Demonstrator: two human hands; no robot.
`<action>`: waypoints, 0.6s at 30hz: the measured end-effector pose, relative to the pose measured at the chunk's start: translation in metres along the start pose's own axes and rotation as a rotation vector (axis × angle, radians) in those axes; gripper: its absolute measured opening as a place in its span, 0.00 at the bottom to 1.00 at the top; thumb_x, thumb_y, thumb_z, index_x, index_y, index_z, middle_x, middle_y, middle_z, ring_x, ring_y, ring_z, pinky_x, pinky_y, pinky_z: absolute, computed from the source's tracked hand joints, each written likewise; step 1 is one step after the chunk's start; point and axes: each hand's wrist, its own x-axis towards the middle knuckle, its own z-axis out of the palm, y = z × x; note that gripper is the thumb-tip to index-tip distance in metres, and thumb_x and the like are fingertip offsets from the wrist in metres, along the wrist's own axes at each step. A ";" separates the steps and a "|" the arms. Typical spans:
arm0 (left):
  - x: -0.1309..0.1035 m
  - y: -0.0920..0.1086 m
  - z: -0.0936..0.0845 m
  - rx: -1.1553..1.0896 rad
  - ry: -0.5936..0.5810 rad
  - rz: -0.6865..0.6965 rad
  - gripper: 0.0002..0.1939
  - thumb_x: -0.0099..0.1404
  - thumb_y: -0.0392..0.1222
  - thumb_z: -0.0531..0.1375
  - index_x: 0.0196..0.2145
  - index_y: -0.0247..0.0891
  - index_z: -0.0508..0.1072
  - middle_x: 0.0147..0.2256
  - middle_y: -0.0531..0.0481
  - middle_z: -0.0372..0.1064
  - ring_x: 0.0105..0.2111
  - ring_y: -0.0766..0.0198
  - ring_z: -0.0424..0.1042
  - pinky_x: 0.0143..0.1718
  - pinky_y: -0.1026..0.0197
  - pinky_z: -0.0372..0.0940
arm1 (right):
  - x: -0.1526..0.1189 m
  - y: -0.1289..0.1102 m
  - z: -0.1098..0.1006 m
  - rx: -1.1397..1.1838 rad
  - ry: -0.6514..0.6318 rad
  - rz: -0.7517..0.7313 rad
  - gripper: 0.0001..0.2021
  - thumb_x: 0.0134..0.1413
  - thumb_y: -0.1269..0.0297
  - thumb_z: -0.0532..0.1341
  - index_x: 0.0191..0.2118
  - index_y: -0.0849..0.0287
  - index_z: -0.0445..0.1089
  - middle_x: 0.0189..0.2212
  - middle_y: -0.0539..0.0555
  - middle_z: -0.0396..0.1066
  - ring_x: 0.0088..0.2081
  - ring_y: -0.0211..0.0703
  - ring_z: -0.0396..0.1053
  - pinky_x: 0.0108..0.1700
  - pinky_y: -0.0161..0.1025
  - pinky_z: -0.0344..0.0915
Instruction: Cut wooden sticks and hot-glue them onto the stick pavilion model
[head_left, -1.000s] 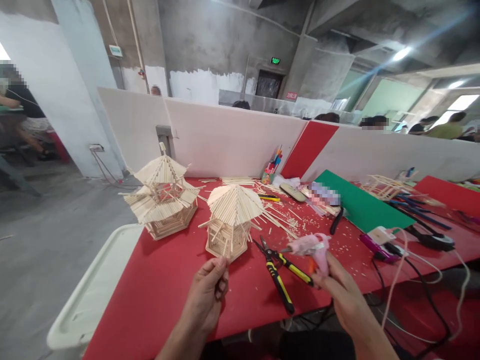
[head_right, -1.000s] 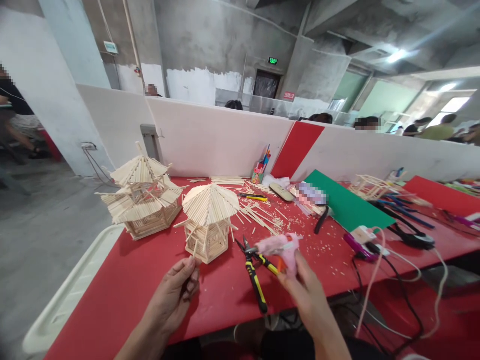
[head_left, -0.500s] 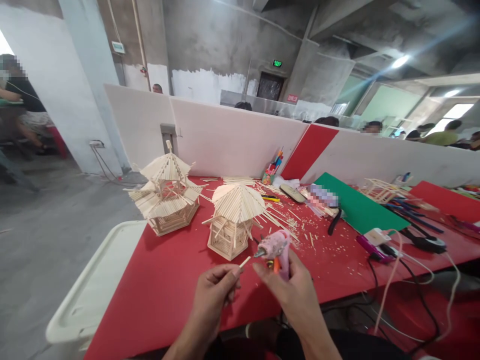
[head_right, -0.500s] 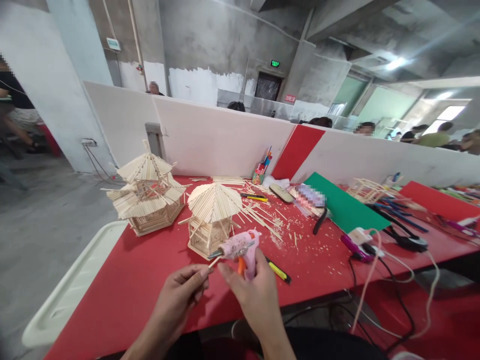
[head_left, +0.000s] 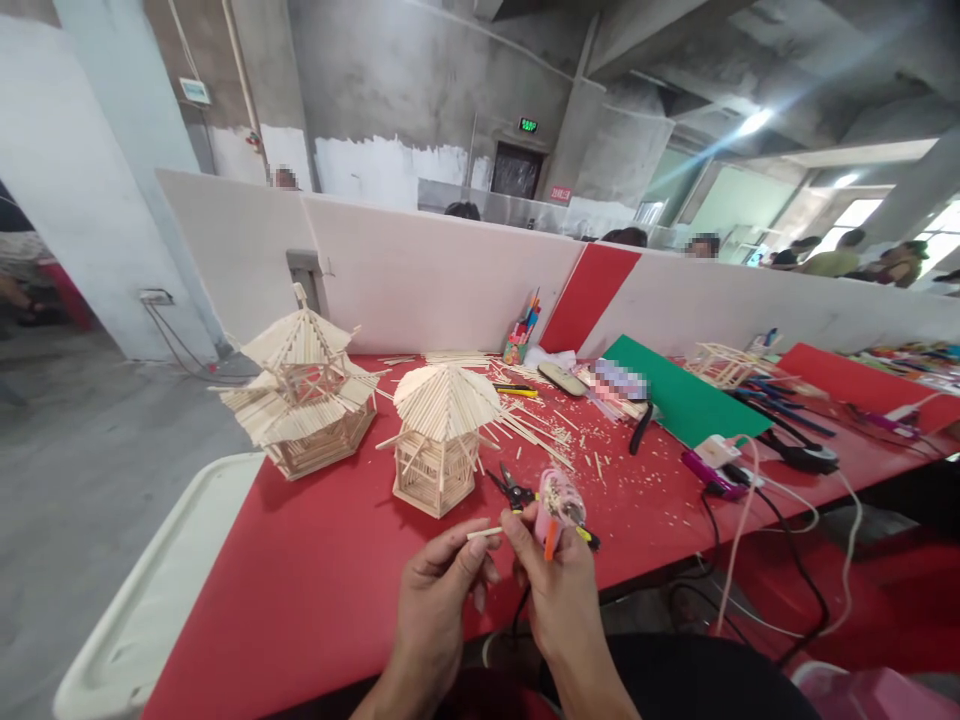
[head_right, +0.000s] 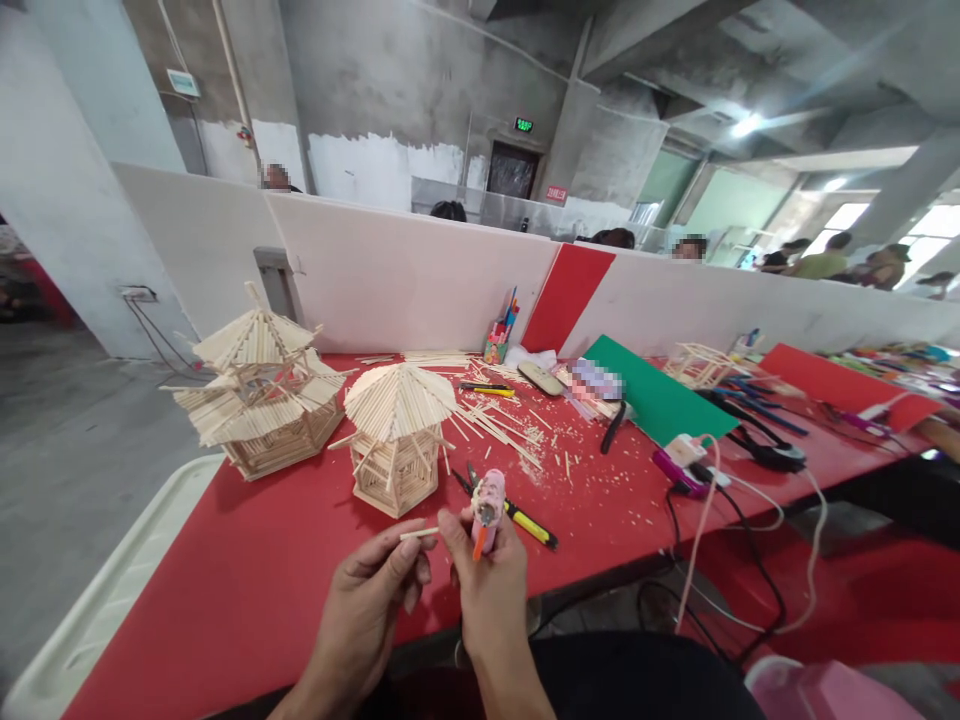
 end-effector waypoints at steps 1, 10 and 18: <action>0.000 -0.001 0.001 -0.013 0.006 0.009 0.15 0.47 0.46 0.69 0.31 0.34 0.80 0.23 0.46 0.74 0.18 0.70 0.64 0.15 0.70 0.58 | -0.002 -0.001 0.000 -0.003 -0.008 0.003 0.18 0.43 0.49 0.65 0.30 0.58 0.62 0.17 0.42 0.59 0.18 0.31 0.54 0.21 0.31 0.55; 0.001 -0.006 0.000 0.064 0.001 0.071 0.12 0.53 0.48 0.66 0.32 0.37 0.80 0.19 0.51 0.68 0.17 0.71 0.61 0.17 0.69 0.57 | -0.010 0.017 -0.001 0.123 0.033 0.048 0.17 0.45 0.52 0.66 0.31 0.57 0.61 0.21 0.43 0.61 0.20 0.31 0.56 0.23 0.31 0.56; -0.002 0.003 0.004 0.385 0.117 0.356 0.03 0.48 0.41 0.69 0.25 0.42 0.81 0.21 0.50 0.69 0.20 0.66 0.63 0.23 0.65 0.61 | -0.006 0.023 -0.002 0.262 0.034 0.108 0.19 0.40 0.52 0.68 0.30 0.57 0.60 0.17 0.39 0.54 0.18 0.29 0.50 0.20 0.30 0.52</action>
